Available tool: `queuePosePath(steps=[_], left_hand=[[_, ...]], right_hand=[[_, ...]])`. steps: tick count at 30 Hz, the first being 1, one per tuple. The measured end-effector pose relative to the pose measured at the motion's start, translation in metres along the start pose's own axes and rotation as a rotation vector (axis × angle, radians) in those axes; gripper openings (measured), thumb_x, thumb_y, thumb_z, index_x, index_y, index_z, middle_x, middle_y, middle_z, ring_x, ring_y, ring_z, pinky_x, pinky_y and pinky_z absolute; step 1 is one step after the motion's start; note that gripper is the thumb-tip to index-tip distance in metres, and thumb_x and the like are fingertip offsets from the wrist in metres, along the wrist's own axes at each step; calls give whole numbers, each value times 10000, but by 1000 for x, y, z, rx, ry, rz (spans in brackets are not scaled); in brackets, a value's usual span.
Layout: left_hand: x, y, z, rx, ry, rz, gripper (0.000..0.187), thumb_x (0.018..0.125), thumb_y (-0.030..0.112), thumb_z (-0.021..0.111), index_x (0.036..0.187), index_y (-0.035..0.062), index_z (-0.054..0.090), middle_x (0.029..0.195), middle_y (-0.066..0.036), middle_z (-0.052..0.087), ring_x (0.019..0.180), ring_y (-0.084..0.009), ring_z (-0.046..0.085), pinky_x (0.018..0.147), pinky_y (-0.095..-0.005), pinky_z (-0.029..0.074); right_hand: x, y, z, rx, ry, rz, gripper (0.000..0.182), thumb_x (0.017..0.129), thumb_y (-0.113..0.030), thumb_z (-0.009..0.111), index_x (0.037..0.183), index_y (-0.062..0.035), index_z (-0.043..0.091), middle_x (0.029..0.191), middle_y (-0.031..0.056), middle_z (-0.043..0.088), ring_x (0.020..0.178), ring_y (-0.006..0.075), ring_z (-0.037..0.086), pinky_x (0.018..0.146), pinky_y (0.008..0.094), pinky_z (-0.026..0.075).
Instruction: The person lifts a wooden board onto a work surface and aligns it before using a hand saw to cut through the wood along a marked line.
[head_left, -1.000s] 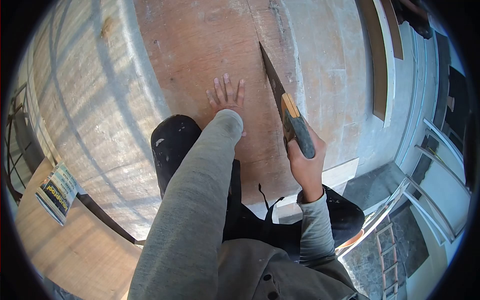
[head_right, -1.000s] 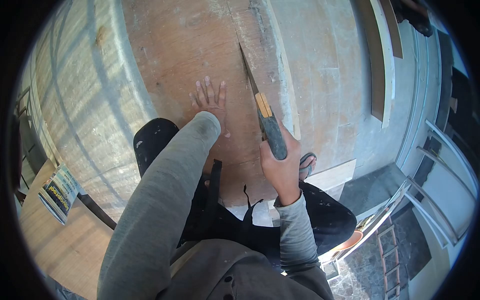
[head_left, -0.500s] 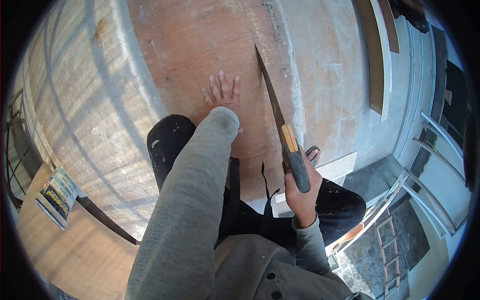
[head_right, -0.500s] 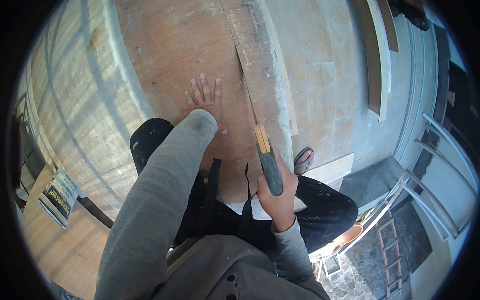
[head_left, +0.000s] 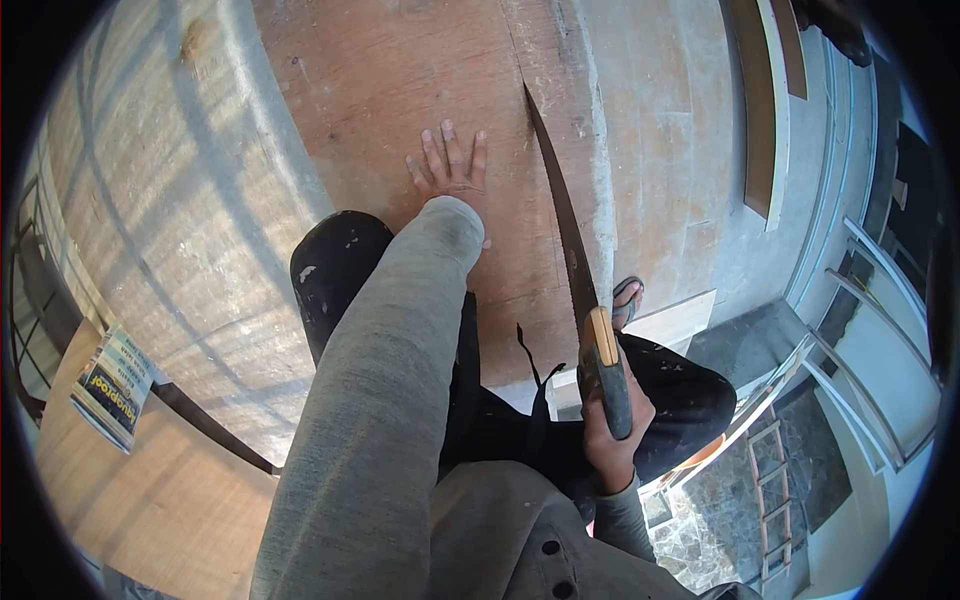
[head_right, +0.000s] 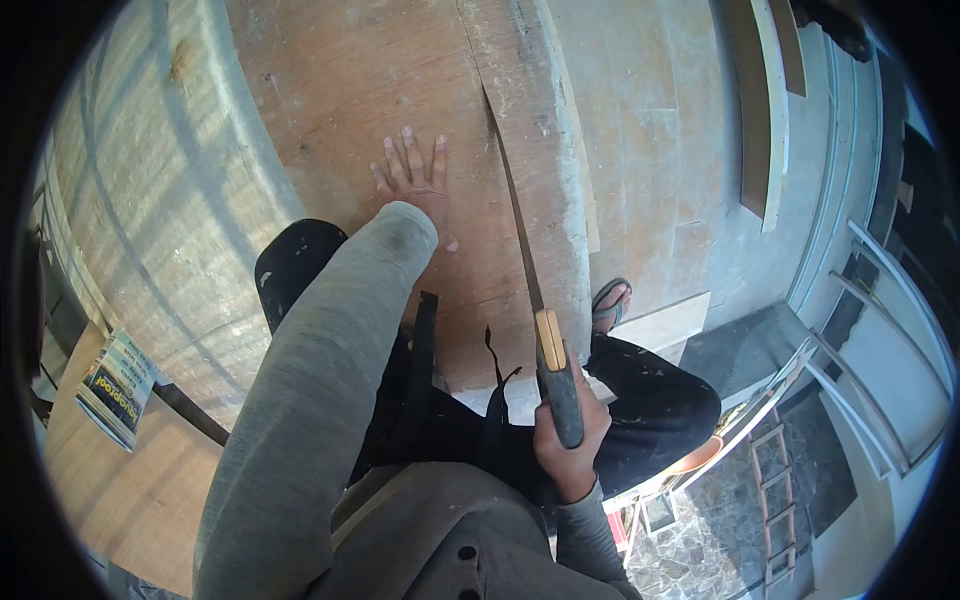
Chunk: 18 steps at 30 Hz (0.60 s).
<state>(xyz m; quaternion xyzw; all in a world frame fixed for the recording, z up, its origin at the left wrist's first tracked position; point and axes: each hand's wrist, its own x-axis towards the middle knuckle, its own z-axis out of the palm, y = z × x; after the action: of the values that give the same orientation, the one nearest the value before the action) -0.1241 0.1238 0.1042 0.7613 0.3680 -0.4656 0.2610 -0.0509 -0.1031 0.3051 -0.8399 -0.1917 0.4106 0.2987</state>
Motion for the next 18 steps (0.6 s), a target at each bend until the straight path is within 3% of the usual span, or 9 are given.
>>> queuePosePath(steps=[3,5,8,9,11,13,15,16,18], left_hand=[[8,0,-8,6,16,1,1550,551,482,939,1565,150,-185,1585,-315,-222,1453,-552,-161,1125,-733,32],[6,1,-5,10,44,6,1556,547,482,941,1565,163,-191,1586,-312,-224,1453,-547,-169,1126,-731,27],[3,3,-6,71,94,-12,1567,533,482,946,1567,174,-190,1587,-306,-229,1453,-545,-175,1126,-729,20],[-3,0,-8,84,115,-10,1567,533,482,946,1567,174,-190,1587,-306,-229,1453,-545,-175,1126,-729,20],[2,4,-13,-2,13,-14,1565,530,472,948,1569,169,-183,1589,-304,-229,1454,-547,-169,1126,-729,21],[-1,-2,3,-30,39,6,1554,542,464,947,1569,161,-179,1590,-304,-225,1455,-548,-162,1124,-730,19],[3,1,-2,-8,89,7,1549,549,460,946,1568,154,-181,1591,-308,-216,1457,-551,-148,1127,-728,22],[4,1,-4,-1,90,-2,1549,549,460,946,1568,154,-181,1591,-308,-216,1457,-551,-148,1127,-728,22],[2,1,-4,-7,97,8,1555,544,458,949,1567,153,-181,1591,-309,-215,1456,-553,-148,1130,-725,24]], right_hand=[[52,-4,15,22,-26,-30,584,755,24,522,1335,82,550,876,134,673,757,117,623,775,249,504],[76,-15,28,-65,-29,-197,565,761,16,553,1323,78,558,804,101,618,691,115,563,708,249,488],[52,-5,1,36,-56,6,561,764,7,571,1320,80,560,813,116,635,719,129,594,719,270,497],[28,-7,-3,2,-35,33,551,770,10,543,1316,86,562,923,156,697,805,158,664,790,272,513],[-5,-1,-10,-193,34,-177,547,771,15,512,1310,94,563,1066,207,714,912,191,709,855,276,518],[2,4,-12,16,38,-111,552,763,24,495,1305,102,563,1146,233,699,1011,204,707,915,286,504],[48,14,4,102,-15,32,534,771,23,531,1300,86,572,968,156,710,814,143,639,823,280,503],[85,11,19,-12,-48,-178,507,783,25,554,1287,77,579,885,120,680,726,128,568,755,257,485],[100,11,35,110,-22,-119,504,784,28,565,1287,74,577,882,127,677,737,145,592,769,255,488]])
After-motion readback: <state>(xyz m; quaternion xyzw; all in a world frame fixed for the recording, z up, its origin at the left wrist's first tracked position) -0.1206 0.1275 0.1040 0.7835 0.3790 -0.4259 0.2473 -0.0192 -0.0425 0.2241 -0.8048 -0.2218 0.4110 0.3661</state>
